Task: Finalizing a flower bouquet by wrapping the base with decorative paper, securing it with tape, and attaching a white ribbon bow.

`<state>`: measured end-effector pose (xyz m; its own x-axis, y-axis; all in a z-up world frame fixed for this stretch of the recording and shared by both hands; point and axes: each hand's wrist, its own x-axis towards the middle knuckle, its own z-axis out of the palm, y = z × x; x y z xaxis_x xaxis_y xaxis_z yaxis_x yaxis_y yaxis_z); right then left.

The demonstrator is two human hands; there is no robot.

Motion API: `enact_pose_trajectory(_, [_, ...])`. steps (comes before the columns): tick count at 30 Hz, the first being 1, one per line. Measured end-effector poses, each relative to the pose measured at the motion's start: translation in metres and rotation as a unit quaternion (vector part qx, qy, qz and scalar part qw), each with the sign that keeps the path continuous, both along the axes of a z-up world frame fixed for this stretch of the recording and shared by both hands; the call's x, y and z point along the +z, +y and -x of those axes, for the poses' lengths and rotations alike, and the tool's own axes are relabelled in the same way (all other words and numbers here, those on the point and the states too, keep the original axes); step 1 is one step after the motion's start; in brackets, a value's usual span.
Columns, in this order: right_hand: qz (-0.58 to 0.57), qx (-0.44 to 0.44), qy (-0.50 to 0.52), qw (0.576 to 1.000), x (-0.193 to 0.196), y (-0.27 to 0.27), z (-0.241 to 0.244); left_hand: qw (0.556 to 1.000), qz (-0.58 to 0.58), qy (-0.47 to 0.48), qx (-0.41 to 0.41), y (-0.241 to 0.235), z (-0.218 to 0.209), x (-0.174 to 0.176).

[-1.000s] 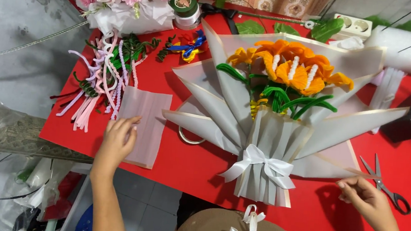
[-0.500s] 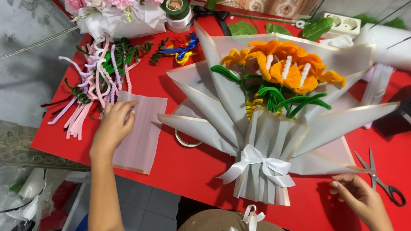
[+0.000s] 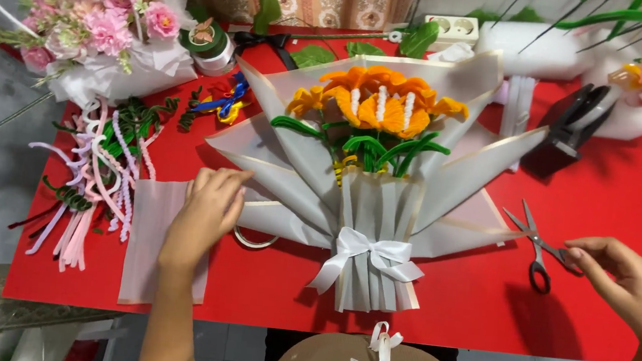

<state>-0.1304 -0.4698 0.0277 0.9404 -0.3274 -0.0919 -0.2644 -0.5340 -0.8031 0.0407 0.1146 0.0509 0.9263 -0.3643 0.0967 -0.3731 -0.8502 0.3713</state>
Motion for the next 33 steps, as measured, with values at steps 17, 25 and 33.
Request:
enact_pose_trajectory(17, [0.128,0.037,-0.205,0.97,0.032,-0.211,-0.184,0.874,-0.165,-0.27,-0.368,-0.594,-0.248,-0.141])
enact_pose_trajectory(25, [0.089,0.005,-0.095,0.991,0.067,-0.209,-0.288,0.924,-0.307,-0.095,-0.207,-0.681,-0.307,-0.167])
enact_pose_trajectory(33, [-0.243,-0.018,-0.03,0.97,0.046,-0.21,-0.341,0.942,-0.291,-0.052,-0.162,-0.679,-0.316,-0.156])
